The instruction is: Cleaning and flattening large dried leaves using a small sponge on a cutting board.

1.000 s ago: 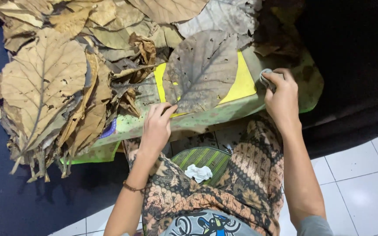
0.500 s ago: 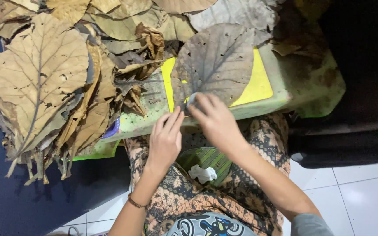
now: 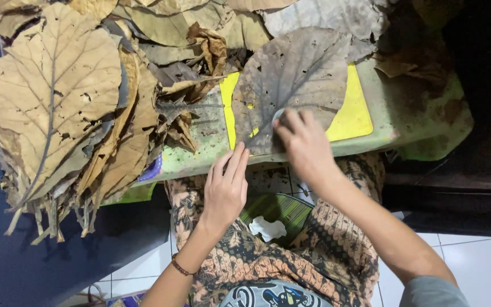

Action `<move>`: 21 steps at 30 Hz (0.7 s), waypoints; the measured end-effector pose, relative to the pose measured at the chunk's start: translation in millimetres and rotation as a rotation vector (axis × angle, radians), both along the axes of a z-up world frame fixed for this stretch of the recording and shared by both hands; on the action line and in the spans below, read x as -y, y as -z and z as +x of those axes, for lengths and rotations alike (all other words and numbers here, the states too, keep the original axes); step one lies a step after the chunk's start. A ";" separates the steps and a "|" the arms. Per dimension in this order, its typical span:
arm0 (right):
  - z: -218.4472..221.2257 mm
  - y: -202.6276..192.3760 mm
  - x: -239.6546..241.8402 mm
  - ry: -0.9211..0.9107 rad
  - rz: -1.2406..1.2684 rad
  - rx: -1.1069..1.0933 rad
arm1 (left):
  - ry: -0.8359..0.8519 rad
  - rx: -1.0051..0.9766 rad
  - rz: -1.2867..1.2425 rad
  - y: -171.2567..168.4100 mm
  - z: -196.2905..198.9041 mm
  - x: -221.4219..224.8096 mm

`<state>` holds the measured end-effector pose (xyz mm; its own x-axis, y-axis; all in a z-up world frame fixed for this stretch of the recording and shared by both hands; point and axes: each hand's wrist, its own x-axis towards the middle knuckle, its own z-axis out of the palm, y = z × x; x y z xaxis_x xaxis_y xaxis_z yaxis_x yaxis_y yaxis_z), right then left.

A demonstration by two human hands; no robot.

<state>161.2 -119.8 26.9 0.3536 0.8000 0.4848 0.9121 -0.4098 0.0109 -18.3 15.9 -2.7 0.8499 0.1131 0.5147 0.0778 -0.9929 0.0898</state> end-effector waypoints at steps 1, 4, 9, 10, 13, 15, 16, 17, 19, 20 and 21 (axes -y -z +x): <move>4.6 -5.1 1.5 0.000 -0.001 0.000 | 0.000 0.000 -0.001 1.5 0.0 -1.0; 19.0 -13.8 7.6 0.059 0.014 -0.080 | 0.019 0.018 -0.038 4.4 1.1 -1.5; 27.0 -8.2 10.5 0.031 0.060 -0.158 | 0.001 0.039 -0.049 6.1 2.7 4.6; 15.0 -21.2 8.3 0.035 0.057 -0.156 | 0.006 0.041 -0.052 7.0 3.4 5.6; -20.0 -41.5 -0.1 0.000 0.100 -0.189 | -0.013 0.044 -0.023 9.0 3.4 6.0; -39.1 -33.9 -7.9 -0.208 0.126 -0.189 | -0.023 0.044 0.004 10.3 4.0 3.5; -44.7 -29.5 -4.9 -0.204 0.131 -0.189 | -0.019 0.043 0.009 7.9 4.0 3.4; -50.1 -24.8 -3.0 -0.222 0.136 -0.159 | -0.018 0.047 0.008 5.8 3.0 3.5; -54.7 -18.8 1.1 -0.246 0.138 -0.135 | -0.024 0.047 0.005 6.3 1.6 3.6; -53.7 -17.8 3.6 -0.226 0.084 -0.108 | -0.030 0.051 -0.001 8.5 1.4 4.1; -50.8 -17.6 5.3 -0.204 0.032 -0.075 | -0.032 0.059 -0.005 9.9 3.5 3.3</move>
<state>110.3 -125.2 44.4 0.2221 0.8432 0.4896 0.9739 -0.2155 -0.0707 -14.8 12.6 -12.6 0.8141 0.1428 0.5629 0.1042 -0.9895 0.1002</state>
